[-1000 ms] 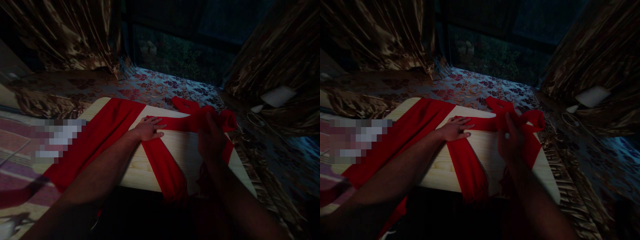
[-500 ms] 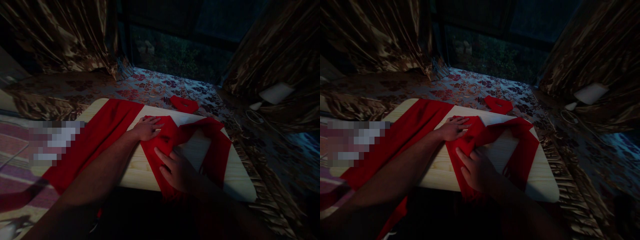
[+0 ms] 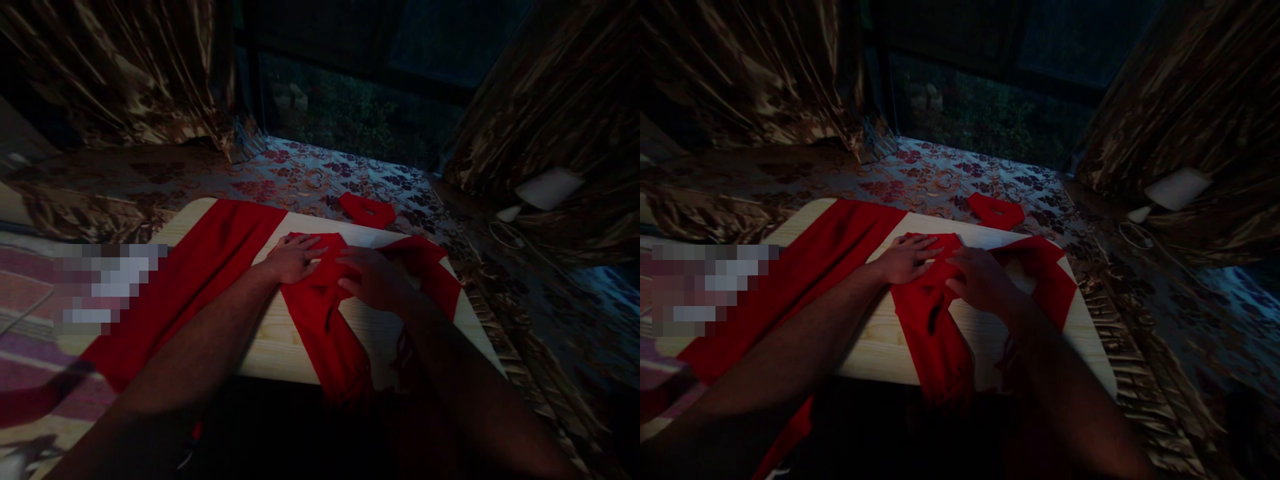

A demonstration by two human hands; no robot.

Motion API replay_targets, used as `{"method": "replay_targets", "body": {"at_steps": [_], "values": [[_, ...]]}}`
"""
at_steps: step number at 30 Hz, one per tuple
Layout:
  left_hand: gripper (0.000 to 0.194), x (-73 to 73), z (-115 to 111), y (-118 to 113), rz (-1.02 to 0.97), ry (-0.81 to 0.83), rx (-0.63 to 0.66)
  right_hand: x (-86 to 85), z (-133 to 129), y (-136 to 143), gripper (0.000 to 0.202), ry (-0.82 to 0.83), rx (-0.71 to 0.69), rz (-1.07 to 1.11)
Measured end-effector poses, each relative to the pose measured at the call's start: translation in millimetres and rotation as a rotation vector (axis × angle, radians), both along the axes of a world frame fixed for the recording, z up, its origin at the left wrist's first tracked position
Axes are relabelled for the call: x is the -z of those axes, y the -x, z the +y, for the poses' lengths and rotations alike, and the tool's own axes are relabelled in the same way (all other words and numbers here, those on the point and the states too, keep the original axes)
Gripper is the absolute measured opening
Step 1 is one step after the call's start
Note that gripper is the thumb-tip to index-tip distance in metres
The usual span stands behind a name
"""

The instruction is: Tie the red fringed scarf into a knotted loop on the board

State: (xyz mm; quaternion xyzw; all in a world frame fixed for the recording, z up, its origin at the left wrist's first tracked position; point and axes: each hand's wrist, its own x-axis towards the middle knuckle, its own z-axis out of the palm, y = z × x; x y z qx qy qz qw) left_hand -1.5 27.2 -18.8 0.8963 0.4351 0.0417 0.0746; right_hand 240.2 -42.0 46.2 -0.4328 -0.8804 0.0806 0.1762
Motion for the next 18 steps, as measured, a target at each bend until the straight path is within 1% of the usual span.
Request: {"method": "replay_targets", "body": {"at_steps": [2,3,4,5,6,9,10,11,14,16,18], "values": [[0.057,0.1,0.7,-0.8,-0.003,-0.004,-0.006,6.0,6.9,-7.5,0.060,0.076,-0.131,-0.034],[0.057,0.0,1.3,-1.2,-0.004,-0.006,-0.008,9.0,7.6,-10.5,0.066,0.114,-0.175,-0.041],[0.057,-0.2,2.0,-1.6,-0.004,-0.007,-0.010,11.8,7.1,-12.7,0.068,0.144,-0.203,-0.047],[0.057,-0.4,2.8,-2.0,-0.003,-0.008,-0.013,14.3,6.1,-13.9,0.063,0.159,-0.209,-0.056],[0.057,-0.7,3.5,-2.2,-0.003,-0.009,-0.015,16.4,4.9,-14.2,0.052,0.159,-0.197,-0.070],[0.058,-1.0,5.6,-2.0,-0.005,-0.010,-0.020,18.1,2.4,-12.2,0.011,0.150,-0.134,-0.125],[0.058,-0.9,6.1,-1.7,-0.007,-0.009,-0.018,16.7,2.0,-11.8,0.006,0.170,-0.119,-0.133],[0.058,-0.7,6.6,-1.3,-0.011,-0.007,-0.015,14.2,1.5,-12.1,0.008,0.202,-0.105,-0.119],[0.058,-0.2,7.5,-0.3,-0.021,-0.006,-0.009,1.8,-0.8,-18.6,0.009,0.344,-0.051,0.050],[0.058,-0.5,7.7,-0.2,-0.020,-0.001,-0.008,-8.2,-2.9,-26.5,0.012,0.463,0.004,0.244],[0.057,-1.5,7.5,-0.5,-0.013,0.005,-0.009,-17.6,-3.7,-34.8,0.017,0.569,0.098,0.499]]}}
